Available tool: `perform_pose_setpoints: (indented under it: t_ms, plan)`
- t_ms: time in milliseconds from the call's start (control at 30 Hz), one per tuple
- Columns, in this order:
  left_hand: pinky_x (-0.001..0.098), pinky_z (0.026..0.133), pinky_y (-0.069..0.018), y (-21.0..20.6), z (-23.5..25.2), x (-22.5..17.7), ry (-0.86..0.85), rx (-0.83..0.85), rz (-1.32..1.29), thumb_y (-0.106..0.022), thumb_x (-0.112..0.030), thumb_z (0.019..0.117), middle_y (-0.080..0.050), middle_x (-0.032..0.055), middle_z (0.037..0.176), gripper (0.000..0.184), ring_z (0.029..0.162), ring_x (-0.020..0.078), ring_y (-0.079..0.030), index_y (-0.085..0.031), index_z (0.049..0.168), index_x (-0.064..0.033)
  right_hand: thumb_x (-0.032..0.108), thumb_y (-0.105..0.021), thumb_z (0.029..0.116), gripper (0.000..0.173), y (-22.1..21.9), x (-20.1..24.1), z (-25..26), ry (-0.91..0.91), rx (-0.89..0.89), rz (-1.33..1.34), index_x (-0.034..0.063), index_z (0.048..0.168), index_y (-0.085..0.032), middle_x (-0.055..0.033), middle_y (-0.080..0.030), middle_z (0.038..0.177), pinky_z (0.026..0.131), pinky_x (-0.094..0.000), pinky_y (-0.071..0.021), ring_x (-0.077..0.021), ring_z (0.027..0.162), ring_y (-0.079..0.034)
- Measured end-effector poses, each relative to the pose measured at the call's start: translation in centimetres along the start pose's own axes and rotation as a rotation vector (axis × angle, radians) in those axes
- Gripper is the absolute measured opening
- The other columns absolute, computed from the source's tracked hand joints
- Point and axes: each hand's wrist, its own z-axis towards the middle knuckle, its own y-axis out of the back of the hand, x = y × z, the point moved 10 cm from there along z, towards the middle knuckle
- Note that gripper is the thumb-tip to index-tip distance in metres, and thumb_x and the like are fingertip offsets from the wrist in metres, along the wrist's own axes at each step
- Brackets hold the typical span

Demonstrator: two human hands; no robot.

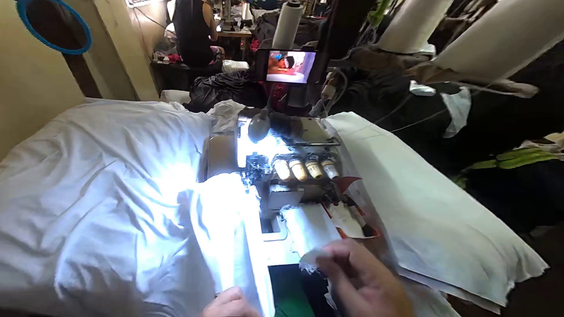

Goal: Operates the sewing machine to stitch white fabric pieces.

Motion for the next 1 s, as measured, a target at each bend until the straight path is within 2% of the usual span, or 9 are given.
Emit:
perform_pose_setpoints:
  t_ms: [67,200,333,400,467,567,667,767,1000]
  plan:
    - [0.0217,0.077,-0.0496,0.3,0.0,-0.2,0.016,-0.097,-0.079,-0.067,-0.016,0.0976,-0.063,0.0083,0.088,0.023,0.086,0.0074,-0.059,-0.071,0.098,0.0067,0.015,-0.068,0.0987,0.012,-3.1,3.1,-1.3,0.099,0.057,0.065,0.0035,0.099,-0.071,-0.0089,-0.071,0.094,0.085,-0.0298,-0.053,-0.0125,0.091,-0.065]
    - [0.0166,0.077,-0.0503,1.3,-0.8,-0.2,-0.018,-0.244,-0.238,-0.068,-0.019,0.0985,-0.062,0.0019,0.092,0.024,0.088,0.0,-0.058,-0.07,0.102,0.0046,0.019,-0.069,0.0985,0.011,-6.0,6.9,-3.3,0.204,0.076,0.042,0.0084,0.101,-0.072,-0.0106,-0.067,0.102,0.093,-0.0279,-0.0467,-0.0163,0.103,-0.06]
    - [0.0167,0.076,-0.0506,2.2,-1.2,-0.1,-0.015,-0.302,-0.305,-0.069,-0.019,0.0975,-0.063,-0.0025,0.093,0.02,0.087,-0.0014,-0.058,-0.07,0.099,0.0004,0.017,-0.068,0.0985,0.012,-7.0,7.9,-3.8,0.227,0.113,0.041,0.0084,0.105,-0.073,-0.0149,-0.066,0.111,0.095,-0.0283,-0.0493,-0.0183,0.109,-0.06]
    - [0.016,0.075,-0.0504,2.3,-1.2,-0.1,-0.013,-0.31,-0.305,-0.07,-0.02,0.0973,-0.063,-0.0037,0.093,0.018,0.087,-0.0022,-0.058,-0.07,0.097,-0.0016,0.015,-0.065,0.0995,0.014,-7.2,7.5,-3.7,0.191,0.155,0.151,0.0043,0.106,-0.072,-0.018,-0.064,0.117,0.095,-0.0287,-0.0522,-0.0176,0.112,-0.061]
    - [0.0151,0.073,-0.0498,2.4,-1.1,-0.2,-0.015,-0.316,-0.295,-0.07,-0.018,0.0971,-0.062,-0.0041,0.092,0.016,0.084,-0.0029,-0.057,-0.069,0.095,-0.0021,0.014,-0.061,0.1014,0.018,-7.4,6.4,-3.4,0.118,0.201,0.356,0.0017,0.113,-0.067,-0.0151,-0.062,0.122,0.096,-0.0286,-0.0532,-0.0142,0.115,-0.061]
    - [0.0156,0.073,-0.0491,2.5,-0.9,-0.4,0.002,-0.306,-0.254,-0.07,-0.016,0.0969,-0.061,-0.0028,0.09,0.015,0.084,-0.0017,-0.057,-0.069,0.094,-0.001,0.019,-0.063,0.1023,0.022,-7.4,4.9,-3.0,0.02,0.215,0.579,0.007,0.121,-0.062,-0.0035,-0.066,0.12,0.088,-0.0277,-0.0583,-0.008,0.107,-0.066]
    - [0.0157,0.073,-0.0485,2.4,-0.8,-0.6,0.019,-0.281,-0.198,-0.071,-0.016,0.0964,-0.061,-0.0005,0.089,0.017,0.083,-0.0004,-0.057,-0.07,0.094,0.0008,0.007,-0.067,0.0984,0.023,-7.4,5.0,-2.8,-0.012,0.199,0.58,0.0097,0.12,-0.058,0.0031,-0.069,0.106,0.083,-0.0251,-0.0583,-0.0033,0.093,-0.067]
    - [0.0162,0.073,-0.0486,2.2,-0.8,-0.7,0.036,-0.269,-0.159,-0.07,-0.016,0.0963,-0.061,0.0014,0.089,0.018,0.084,0.0002,-0.057,-0.07,0.094,0.0023,-0.001,-0.066,0.0959,0.023,-7.6,5.0,-2.8,-0.041,0.168,0.558,0.0069,0.115,-0.056,0.0025,-0.068,0.098,0.079,-0.025,-0.0597,-0.0033,0.087,-0.067]
    - [0.0172,0.072,-0.0481,2.1,-0.8,-0.3,0.053,-0.272,-0.12,-0.069,-0.014,0.0971,-0.061,0.0035,0.088,0.018,0.083,0.0022,-0.057,-0.069,0.094,0.0035,-0.005,-0.067,0.0938,0.024,-7.8,4.3,-2.9,-0.085,0.144,0.589,0.0055,0.112,-0.056,0.0018,-0.068,0.095,0.076,-0.0253,-0.0603,-0.0046,0.084,-0.068]
